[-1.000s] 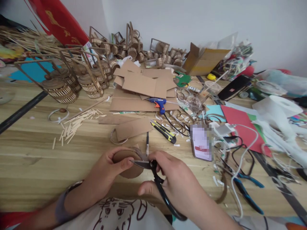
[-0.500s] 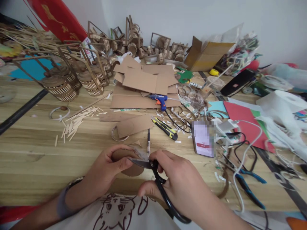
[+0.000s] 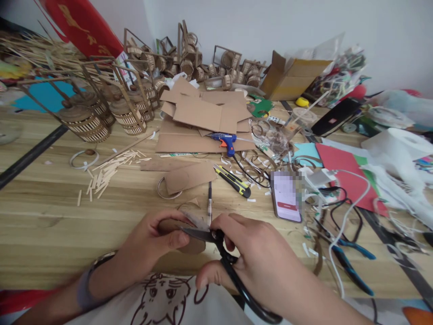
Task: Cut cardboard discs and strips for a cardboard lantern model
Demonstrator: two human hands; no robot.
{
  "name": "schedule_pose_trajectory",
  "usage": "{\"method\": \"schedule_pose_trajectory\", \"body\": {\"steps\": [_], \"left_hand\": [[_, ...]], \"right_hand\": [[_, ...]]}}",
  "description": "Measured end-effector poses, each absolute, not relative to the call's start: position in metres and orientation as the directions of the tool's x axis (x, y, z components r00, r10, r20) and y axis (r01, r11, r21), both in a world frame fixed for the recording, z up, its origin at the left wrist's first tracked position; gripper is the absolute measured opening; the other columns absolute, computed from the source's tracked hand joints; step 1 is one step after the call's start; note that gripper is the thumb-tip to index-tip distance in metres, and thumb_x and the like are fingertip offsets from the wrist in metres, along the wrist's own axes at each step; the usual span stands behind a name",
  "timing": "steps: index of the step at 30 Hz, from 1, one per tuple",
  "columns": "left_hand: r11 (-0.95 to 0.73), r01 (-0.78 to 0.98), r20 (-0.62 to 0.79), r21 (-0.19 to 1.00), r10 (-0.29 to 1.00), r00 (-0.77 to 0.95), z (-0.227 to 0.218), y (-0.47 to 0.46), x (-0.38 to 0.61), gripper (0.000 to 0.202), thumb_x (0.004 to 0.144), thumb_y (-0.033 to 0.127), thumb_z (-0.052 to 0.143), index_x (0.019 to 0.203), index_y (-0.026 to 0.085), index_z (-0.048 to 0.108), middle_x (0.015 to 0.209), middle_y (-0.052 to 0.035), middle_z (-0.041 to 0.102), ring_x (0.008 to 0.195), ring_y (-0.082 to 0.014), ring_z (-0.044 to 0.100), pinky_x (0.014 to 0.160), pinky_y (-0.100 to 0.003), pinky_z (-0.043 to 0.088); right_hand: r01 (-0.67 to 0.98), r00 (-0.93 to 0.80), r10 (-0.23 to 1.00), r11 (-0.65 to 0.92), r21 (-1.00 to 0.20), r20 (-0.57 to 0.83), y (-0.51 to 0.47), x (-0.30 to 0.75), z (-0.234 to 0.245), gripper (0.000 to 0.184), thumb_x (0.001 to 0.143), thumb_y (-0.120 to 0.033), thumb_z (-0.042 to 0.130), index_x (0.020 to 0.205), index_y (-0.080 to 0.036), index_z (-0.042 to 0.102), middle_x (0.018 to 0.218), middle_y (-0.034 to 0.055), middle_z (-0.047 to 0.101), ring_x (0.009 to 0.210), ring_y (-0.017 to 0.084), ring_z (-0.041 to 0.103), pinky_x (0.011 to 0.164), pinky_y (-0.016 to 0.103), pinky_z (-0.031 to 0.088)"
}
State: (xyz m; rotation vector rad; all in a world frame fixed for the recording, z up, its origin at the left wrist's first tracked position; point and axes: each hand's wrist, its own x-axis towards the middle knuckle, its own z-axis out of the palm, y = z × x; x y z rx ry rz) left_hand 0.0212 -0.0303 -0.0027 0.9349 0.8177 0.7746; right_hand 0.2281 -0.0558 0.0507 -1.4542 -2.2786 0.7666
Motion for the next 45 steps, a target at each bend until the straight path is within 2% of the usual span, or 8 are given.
{"method": "schedule_pose_trajectory", "body": {"steps": [6,11,15,20,26,31,39,45], "left_hand": [[0.362,-0.213,-0.206,0.907,0.825,0.525,-0.004,-0.033,0.019,0.017,0.076,0.038,0.085,0.088,0.027,0.08,0.09,0.0026,0.08,0.091,-0.0207,0.073,0.082,-0.027,0.056],[0.374,-0.2,-0.211,0.906,0.807,0.552,-0.005,-0.033,0.019,0.015,0.074,0.031,0.084,0.086,0.022,0.078,0.085,0.0006,0.079,0.084,-0.0204,0.074,0.075,-0.026,0.056],[0.392,-0.227,-0.204,0.891,0.795,0.571,-0.002,-0.032,0.02,0.009,0.074,0.022,0.08,0.082,0.021,0.077,0.08,0.0014,0.078,0.078,-0.0174,0.072,0.071,-0.024,0.054],[0.383,-0.229,-0.185,0.895,0.786,0.59,0.004,-0.032,0.021,0.004,0.074,0.02,0.079,0.075,0.021,0.076,0.076,0.002,0.075,0.074,-0.0158,0.069,0.066,-0.021,0.052],[0.414,-0.263,-0.182,0.872,0.771,0.61,0.006,-0.033,0.022,0.006,0.076,0.017,0.077,0.074,0.022,0.077,0.075,0.0029,0.075,0.073,-0.0145,0.068,0.067,-0.021,0.052],[0.421,-0.269,-0.183,0.866,0.769,0.612,0.005,-0.034,0.022,0.006,0.075,0.017,0.079,0.073,0.023,0.078,0.073,0.0036,0.074,0.067,-0.0122,0.065,0.063,-0.02,0.05],[0.41,-0.267,-0.174,0.872,0.771,0.613,0.003,-0.034,0.022,0.005,0.074,0.018,0.08,0.073,0.023,0.078,0.074,0.003,0.074,0.069,-0.0133,0.066,0.062,-0.02,0.05],[0.413,-0.234,-0.199,0.88,0.769,0.608,0.003,-0.034,0.021,0.004,0.074,0.023,0.081,0.073,0.023,0.077,0.073,0.0029,0.074,0.069,-0.0145,0.066,0.066,-0.022,0.051]], "right_hand": [[0.731,-0.476,0.878,0.425,-0.534,0.047,-0.054,0.228,0.056,0.053,0.085,-0.074,0.061,0.08,-0.022,0.065,0.058,-0.0018,0.059,0.043,0.013,0.049,0.042,0.026,0.031],[0.735,-0.508,0.861,0.429,-0.525,-0.008,-0.056,0.226,0.061,0.053,0.089,-0.073,0.057,0.081,-0.022,0.067,0.063,0.0008,0.063,0.047,0.014,0.055,0.044,0.025,0.035],[0.737,-0.522,0.853,0.444,-0.51,-0.012,-0.058,0.225,0.065,0.054,0.092,-0.072,0.052,0.081,-0.02,0.066,0.063,0.0007,0.063,0.046,0.014,0.054,0.044,0.024,0.035],[0.733,-0.528,0.848,0.43,-0.527,-0.043,-0.059,0.228,0.063,0.056,0.091,-0.074,0.051,0.078,-0.021,0.065,0.062,0.0005,0.062,0.047,0.013,0.053,0.042,0.023,0.036],[0.719,-0.536,0.844,0.467,-0.515,0.018,-0.062,0.229,0.06,0.055,0.094,-0.07,0.049,0.079,-0.02,0.067,0.061,0.0007,0.062,0.045,0.013,0.054,0.042,0.023,0.036],[0.708,-0.545,0.838,0.472,-0.525,0.02,-0.064,0.228,0.061,0.056,0.1,-0.066,0.042,0.077,-0.021,0.066,0.061,0.0026,0.064,0.044,0.013,0.057,0.042,0.022,0.039],[0.703,-0.544,0.839,0.442,-0.557,-0.021,-0.062,0.228,0.064,0.054,0.101,-0.064,0.04,0.079,-0.021,0.066,0.066,0.0056,0.069,0.05,0.016,0.063,0.045,0.023,0.042],[0.666,-0.527,0.846,0.466,-0.582,0.074,-0.069,0.231,0.051,0.053,0.103,-0.061,0.038,0.076,-0.023,0.062,0.062,0.0025,0.065,0.044,0.014,0.055,0.043,0.025,0.035]]}}
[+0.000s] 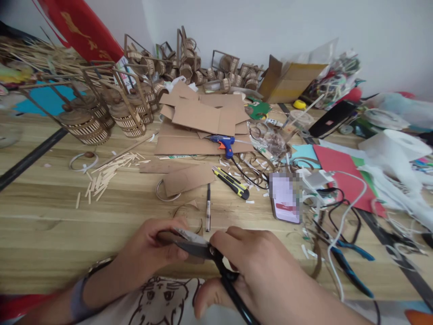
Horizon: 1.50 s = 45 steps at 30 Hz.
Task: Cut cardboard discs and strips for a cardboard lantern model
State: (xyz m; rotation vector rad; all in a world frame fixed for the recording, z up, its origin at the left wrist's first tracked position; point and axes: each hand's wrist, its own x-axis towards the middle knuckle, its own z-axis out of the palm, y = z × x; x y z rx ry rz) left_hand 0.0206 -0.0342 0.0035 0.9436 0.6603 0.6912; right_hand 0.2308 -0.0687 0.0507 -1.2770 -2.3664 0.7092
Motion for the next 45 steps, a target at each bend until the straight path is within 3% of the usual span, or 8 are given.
{"method": "schedule_pose_trajectory", "body": {"steps": [8,12,16,23,29,33,40,45], "left_hand": [[0.431,-0.242,-0.333,0.869,0.873,0.357,-0.018,-0.038,0.022,0.029,0.072,0.043,0.084,0.093,0.023,0.076,0.092,-0.0011,0.076,0.089,-0.0215,0.067,0.077,-0.028,0.05],[0.471,-0.406,-0.4,0.783,0.881,0.251,-0.019,-0.034,0.025,0.036,0.08,0.041,0.074,0.111,0.023,0.068,0.118,-0.0057,0.072,0.111,-0.0256,0.064,0.082,-0.03,0.051],[0.519,-0.499,-0.413,0.694,0.855,0.315,-0.005,-0.029,0.031,0.042,0.075,0.037,0.078,0.109,0.02,0.06,0.112,-0.0066,0.072,0.104,-0.0242,0.067,0.075,-0.028,0.051],[0.518,-0.4,-0.42,0.756,0.853,0.311,-0.01,-0.029,0.03,0.037,0.07,0.031,0.08,0.096,0.02,0.056,0.087,0.0011,0.066,0.083,-0.0161,0.061,0.073,-0.027,0.047],[0.547,-0.315,-0.421,0.775,0.82,0.388,-0.013,-0.03,0.026,0.034,0.065,0.029,0.082,0.092,0.019,0.064,0.085,0.0015,0.068,0.075,-0.0145,0.058,0.069,-0.026,0.044],[0.511,-0.268,-0.391,0.817,0.831,0.395,-0.013,-0.031,0.028,0.025,0.07,0.038,0.081,0.083,0.019,0.072,0.08,0.0002,0.07,0.071,-0.0155,0.059,0.066,-0.027,0.043],[0.272,-0.189,-0.207,0.944,0.93,0.304,-0.011,-0.034,0.023,0.014,0.079,0.035,0.077,0.085,0.023,0.078,0.086,-0.0012,0.076,0.085,-0.0203,0.066,0.077,-0.029,0.049],[0.275,-0.204,-0.203,0.94,0.927,0.315,-0.006,-0.036,0.022,0.015,0.076,0.035,0.078,0.08,0.022,0.076,0.078,-0.0017,0.073,0.075,-0.0194,0.064,0.069,-0.028,0.05]], "right_hand": [[0.635,-0.29,0.957,0.177,-0.752,-0.021,-0.057,0.228,0.033,0.046,0.083,-0.066,0.068,0.071,-0.022,0.062,0.048,-0.006,0.049,0.042,0.011,0.041,0.041,0.023,0.028],[0.35,-0.119,0.957,-0.209,-0.913,-0.265,-0.052,0.218,0.018,0.057,0.079,-0.074,0.065,0.094,-0.019,0.066,0.05,-0.0082,0.043,0.038,0.009,0.034,0.036,0.021,0.028],[0.103,-0.138,0.903,-0.395,-0.913,-0.406,-0.051,0.205,0.007,0.058,0.074,-0.075,0.069,0.088,-0.019,0.059,0.048,-0.0109,0.041,0.036,0.006,0.032,0.034,0.018,0.027],[0.009,-0.123,0.93,-0.347,-0.938,-0.345,-0.05,0.205,0.0,0.043,0.079,-0.06,0.07,0.081,-0.02,0.055,0.047,-0.0115,0.042,0.035,0.005,0.031,0.034,0.017,0.026],[0.237,-0.116,0.932,-0.311,-0.92,-0.344,-0.055,0.206,0.009,0.029,0.081,-0.048,0.065,0.079,-0.021,0.053,0.048,-0.011,0.039,0.036,0.007,0.034,0.036,0.019,0.03],[0.451,-0.165,0.971,-0.084,-0.889,-0.176,-0.057,0.209,0.007,0.026,0.084,-0.043,0.061,0.071,-0.022,0.052,0.051,-0.0079,0.041,0.041,0.009,0.037,0.038,0.02,0.03],[0.669,-0.289,0.955,0.252,-0.7,0.068,-0.06,0.232,0.011,0.057,0.085,-0.078,0.057,0.089,-0.022,0.063,0.057,-0.006,0.052,0.047,0.012,0.045,0.046,0.023,0.033],[0.774,-0.409,0.905,0.41,-0.482,0.113,-0.062,0.228,0.032,0.052,0.086,-0.074,0.06,0.085,-0.022,0.062,0.054,-0.0071,0.05,0.042,0.011,0.046,0.042,0.022,0.028]]}}
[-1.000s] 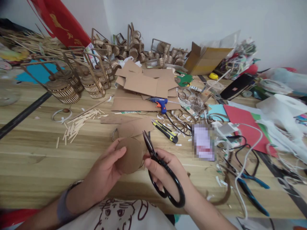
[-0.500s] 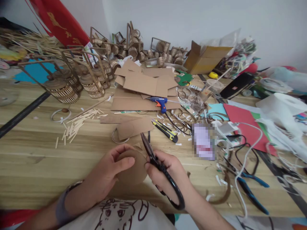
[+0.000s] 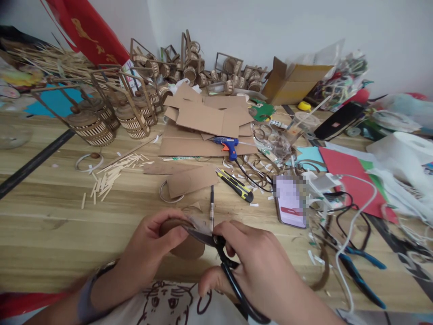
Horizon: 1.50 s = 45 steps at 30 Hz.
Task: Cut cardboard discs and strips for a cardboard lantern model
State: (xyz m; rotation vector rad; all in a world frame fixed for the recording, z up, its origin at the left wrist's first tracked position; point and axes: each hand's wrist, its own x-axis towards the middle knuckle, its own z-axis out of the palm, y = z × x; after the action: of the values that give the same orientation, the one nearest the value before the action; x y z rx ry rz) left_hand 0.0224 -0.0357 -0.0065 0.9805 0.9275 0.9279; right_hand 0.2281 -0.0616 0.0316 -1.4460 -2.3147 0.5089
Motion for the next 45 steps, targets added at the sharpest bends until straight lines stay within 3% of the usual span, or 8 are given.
{"method": "schedule_pose_trajectory", "body": {"steps": [8,18,27,39,45], "left_hand": [[0.268,-0.2,-0.175,0.943,0.905,0.388,-0.004,-0.037,0.019,0.018,0.079,0.038,0.08,0.083,0.022,0.074,0.077,-0.0001,0.072,0.073,-0.0163,0.063,0.066,-0.024,0.048],[0.239,-0.139,-0.16,0.961,0.891,0.425,-0.002,-0.04,0.017,0.025,0.083,0.045,0.077,0.086,0.021,0.07,0.076,0.0,0.066,0.07,-0.0149,0.057,0.064,-0.023,0.046],[0.217,-0.07,-0.168,0.974,0.889,0.426,-0.002,-0.041,0.017,0.029,0.085,0.049,0.074,0.086,0.021,0.067,0.07,0.0019,0.059,0.064,-0.0132,0.049,0.058,-0.022,0.039],[0.241,-0.088,-0.173,0.967,0.864,0.472,-0.003,-0.039,0.018,0.033,0.085,0.051,0.073,0.084,0.02,0.064,0.067,0.0036,0.052,0.06,-0.0112,0.042,0.052,-0.02,0.034],[0.258,-0.078,-0.193,0.963,0.86,0.472,-0.005,-0.036,0.017,0.033,0.085,0.052,0.073,0.091,0.02,0.066,0.081,-0.0003,0.065,0.074,-0.0159,0.056,0.064,-0.023,0.046]], "right_hand": [[0.77,-0.523,0.827,0.562,-0.302,0.204,-0.06,0.224,0.045,0.056,0.098,-0.07,0.041,0.079,-0.02,0.059,0.055,-0.0043,0.055,0.039,0.012,0.054,0.04,0.024,0.032],[0.771,-0.552,0.809,0.587,-0.247,0.201,-0.061,0.226,0.047,0.051,0.1,-0.065,0.043,0.079,-0.021,0.059,0.059,-0.0002,0.062,0.044,0.015,0.06,0.043,0.026,0.035],[0.767,-0.586,0.776,0.624,-0.152,0.233,-0.062,0.226,0.047,0.059,0.102,-0.067,0.03,0.074,-0.022,0.056,0.053,-0.0025,0.058,0.039,0.014,0.059,0.039,0.026,0.034],[0.755,-0.578,0.782,0.621,-0.211,0.232,-0.065,0.228,0.046,0.058,0.101,-0.067,0.035,0.07,-0.022,0.055,0.049,-0.0041,0.053,0.038,0.012,0.053,0.04,0.026,0.03],[0.771,-0.42,0.896,0.436,-0.465,0.143,-0.064,0.235,0.033,0.057,0.096,-0.073,0.042,0.077,-0.022,0.058,0.055,-0.0035,0.059,0.038,0.01,0.044,0.041,0.023,0.03]]}}
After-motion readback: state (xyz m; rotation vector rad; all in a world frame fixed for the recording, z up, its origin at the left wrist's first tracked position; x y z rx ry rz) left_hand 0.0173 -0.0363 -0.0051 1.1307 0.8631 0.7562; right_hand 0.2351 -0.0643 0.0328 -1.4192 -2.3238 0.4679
